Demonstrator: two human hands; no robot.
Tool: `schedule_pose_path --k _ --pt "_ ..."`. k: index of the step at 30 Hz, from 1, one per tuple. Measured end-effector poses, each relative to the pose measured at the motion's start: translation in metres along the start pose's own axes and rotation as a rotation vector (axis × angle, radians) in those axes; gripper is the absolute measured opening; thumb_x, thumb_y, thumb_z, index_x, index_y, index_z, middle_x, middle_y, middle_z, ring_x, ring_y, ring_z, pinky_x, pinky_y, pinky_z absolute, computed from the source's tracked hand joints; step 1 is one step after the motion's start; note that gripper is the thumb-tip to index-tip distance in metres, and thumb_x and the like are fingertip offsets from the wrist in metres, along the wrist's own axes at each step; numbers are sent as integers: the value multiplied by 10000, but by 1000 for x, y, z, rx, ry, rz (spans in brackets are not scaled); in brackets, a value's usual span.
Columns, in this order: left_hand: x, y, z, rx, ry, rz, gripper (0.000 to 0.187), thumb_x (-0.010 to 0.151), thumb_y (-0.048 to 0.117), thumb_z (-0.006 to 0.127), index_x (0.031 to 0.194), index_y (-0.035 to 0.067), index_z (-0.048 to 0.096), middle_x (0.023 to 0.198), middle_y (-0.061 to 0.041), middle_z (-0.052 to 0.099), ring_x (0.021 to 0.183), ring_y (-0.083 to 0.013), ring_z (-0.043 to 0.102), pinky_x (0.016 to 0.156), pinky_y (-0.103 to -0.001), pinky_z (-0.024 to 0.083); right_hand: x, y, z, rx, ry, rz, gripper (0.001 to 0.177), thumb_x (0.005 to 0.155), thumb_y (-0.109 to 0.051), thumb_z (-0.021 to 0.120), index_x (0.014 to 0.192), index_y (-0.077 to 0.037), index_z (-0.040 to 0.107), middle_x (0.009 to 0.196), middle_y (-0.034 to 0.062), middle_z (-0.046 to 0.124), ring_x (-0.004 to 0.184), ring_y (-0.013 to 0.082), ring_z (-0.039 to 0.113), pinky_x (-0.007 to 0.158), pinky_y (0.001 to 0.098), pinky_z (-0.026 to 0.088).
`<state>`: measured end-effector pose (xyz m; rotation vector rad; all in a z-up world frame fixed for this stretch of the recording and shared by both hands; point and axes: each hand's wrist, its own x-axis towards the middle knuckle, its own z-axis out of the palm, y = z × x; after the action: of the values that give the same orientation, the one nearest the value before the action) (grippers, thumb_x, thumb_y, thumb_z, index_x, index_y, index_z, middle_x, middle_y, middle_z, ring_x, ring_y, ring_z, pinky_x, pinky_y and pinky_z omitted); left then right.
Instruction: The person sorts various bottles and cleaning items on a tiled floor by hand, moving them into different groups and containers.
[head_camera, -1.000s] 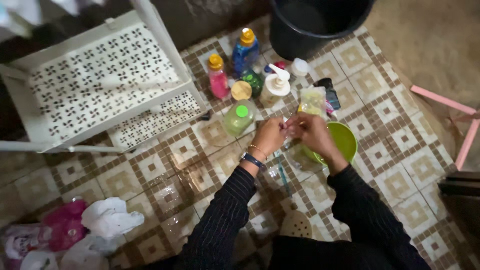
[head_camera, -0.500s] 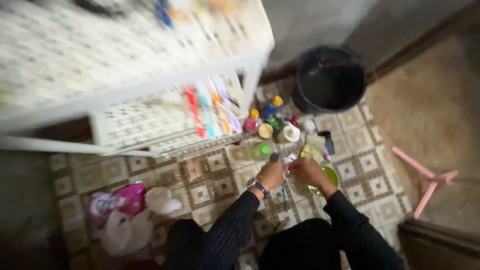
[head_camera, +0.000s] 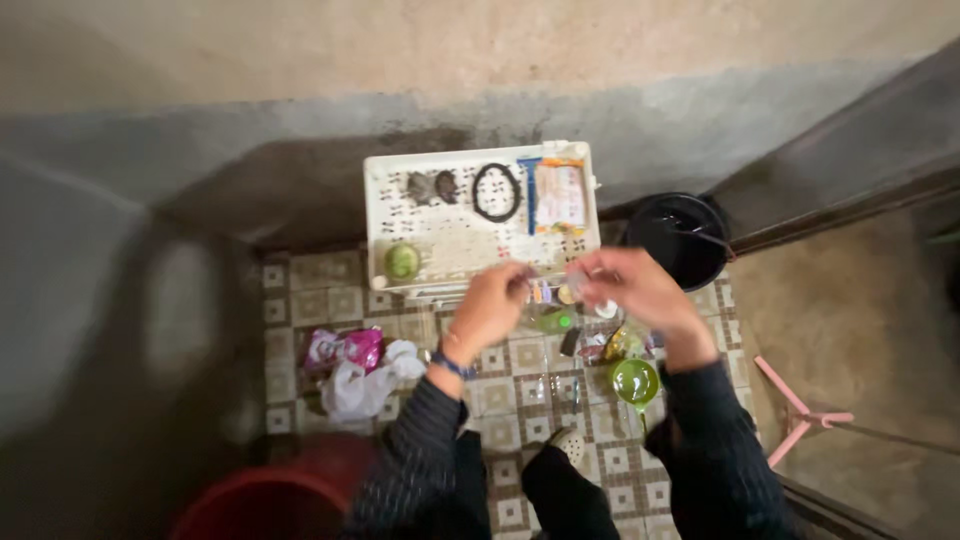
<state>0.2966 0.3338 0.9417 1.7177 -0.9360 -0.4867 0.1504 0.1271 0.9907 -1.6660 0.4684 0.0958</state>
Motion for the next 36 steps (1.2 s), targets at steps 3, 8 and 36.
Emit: schedule_pose_path --k 3,8,36 --pt "32 -31 -41 208 124 -118 186 882 119 643 1034 53 727 947 -209 735 892 -394 720 777 -463 571 59 -30 37 -139 45 -177 236 883 -90 744 1092 12 709 860 48 724 771 93 672 693 275 569" --pt "71 -100 -39 456 204 -219 116 845 63 625 905 15 712 909 -250 724 903 -439 692 799 -520 556 126 -6 88 -379 200 -50 281 845 -262 799 919 6 753 764 138 738 653 214 716 634 344 554" --pt "49 -67 -52 643 23 -207 378 891 6 530 1257 76 591 1187 -261 550 876 -463 677 731 -528 565 115 11 115 -520 447 -83 259 775 -219 817 973 -76 729 892 133 749 827 328 736 726 430 571"
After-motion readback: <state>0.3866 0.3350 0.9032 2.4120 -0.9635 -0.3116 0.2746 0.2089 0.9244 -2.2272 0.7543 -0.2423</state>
